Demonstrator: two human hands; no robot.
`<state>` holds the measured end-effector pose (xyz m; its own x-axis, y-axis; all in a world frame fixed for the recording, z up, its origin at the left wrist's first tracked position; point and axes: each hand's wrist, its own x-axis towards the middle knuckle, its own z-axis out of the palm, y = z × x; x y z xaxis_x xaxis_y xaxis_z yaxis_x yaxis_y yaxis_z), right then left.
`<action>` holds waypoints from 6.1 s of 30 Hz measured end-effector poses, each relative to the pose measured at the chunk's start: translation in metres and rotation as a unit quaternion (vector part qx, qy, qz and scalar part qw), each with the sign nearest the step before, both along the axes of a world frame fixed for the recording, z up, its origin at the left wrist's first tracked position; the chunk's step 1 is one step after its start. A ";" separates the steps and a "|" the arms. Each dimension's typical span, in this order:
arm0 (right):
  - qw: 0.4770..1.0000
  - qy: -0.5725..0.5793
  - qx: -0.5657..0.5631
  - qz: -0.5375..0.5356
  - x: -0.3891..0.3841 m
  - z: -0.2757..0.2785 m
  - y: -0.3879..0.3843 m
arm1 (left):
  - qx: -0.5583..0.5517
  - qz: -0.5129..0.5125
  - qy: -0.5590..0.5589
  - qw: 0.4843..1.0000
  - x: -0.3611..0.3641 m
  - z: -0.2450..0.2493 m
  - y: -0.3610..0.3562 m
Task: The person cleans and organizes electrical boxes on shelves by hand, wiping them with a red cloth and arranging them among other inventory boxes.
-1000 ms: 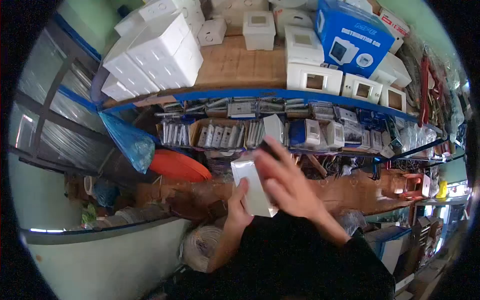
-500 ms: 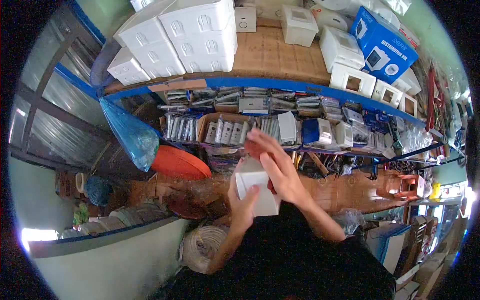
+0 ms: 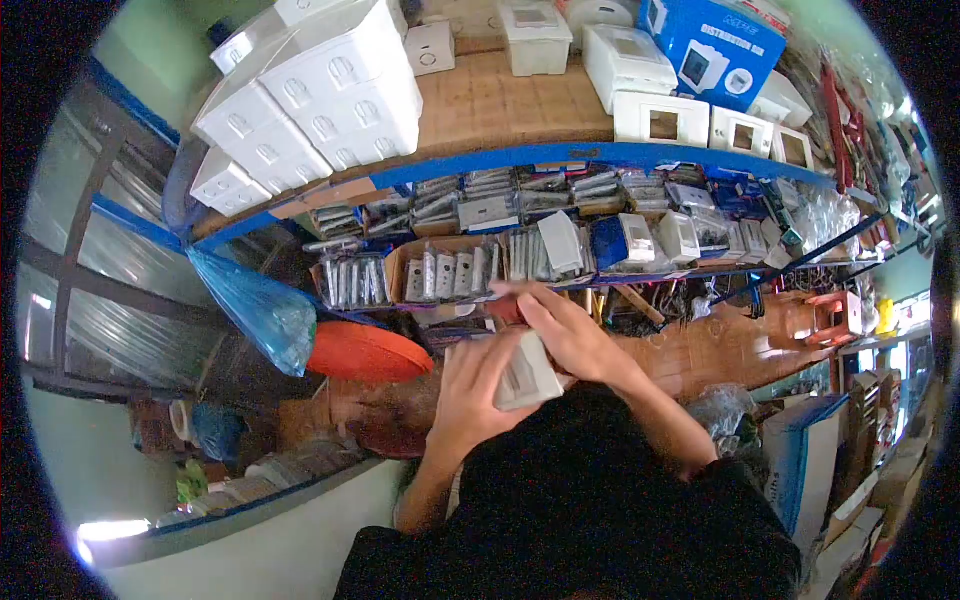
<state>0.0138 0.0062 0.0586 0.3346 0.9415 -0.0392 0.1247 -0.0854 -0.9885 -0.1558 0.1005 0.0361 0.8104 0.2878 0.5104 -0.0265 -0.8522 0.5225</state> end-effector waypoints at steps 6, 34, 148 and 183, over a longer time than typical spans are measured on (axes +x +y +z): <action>0.981 0.181 -0.057 0.051 0.004 -0.023 0.003 | 0.011 0.004 0.004 1.000 -0.017 0.003 0.017; 0.974 -0.133 0.129 -0.131 -0.051 -0.020 0.024 | -0.655 0.104 -0.197 0.722 -0.013 -0.061 -0.022; 0.972 0.227 0.046 -0.031 -0.068 -0.062 0.008 | -0.621 0.166 -0.257 0.722 -0.001 -0.064 0.035; 0.964 0.222 0.145 -0.009 -0.076 -0.071 0.003 | -0.677 0.185 -0.297 0.647 -0.004 -0.036 0.013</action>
<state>-0.0621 0.0093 -0.0124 0.3626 0.9284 0.0814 -0.3143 0.2040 -0.9271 -0.1600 0.1130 0.0001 0.3346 0.9155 -0.2233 -0.4911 0.3717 0.7878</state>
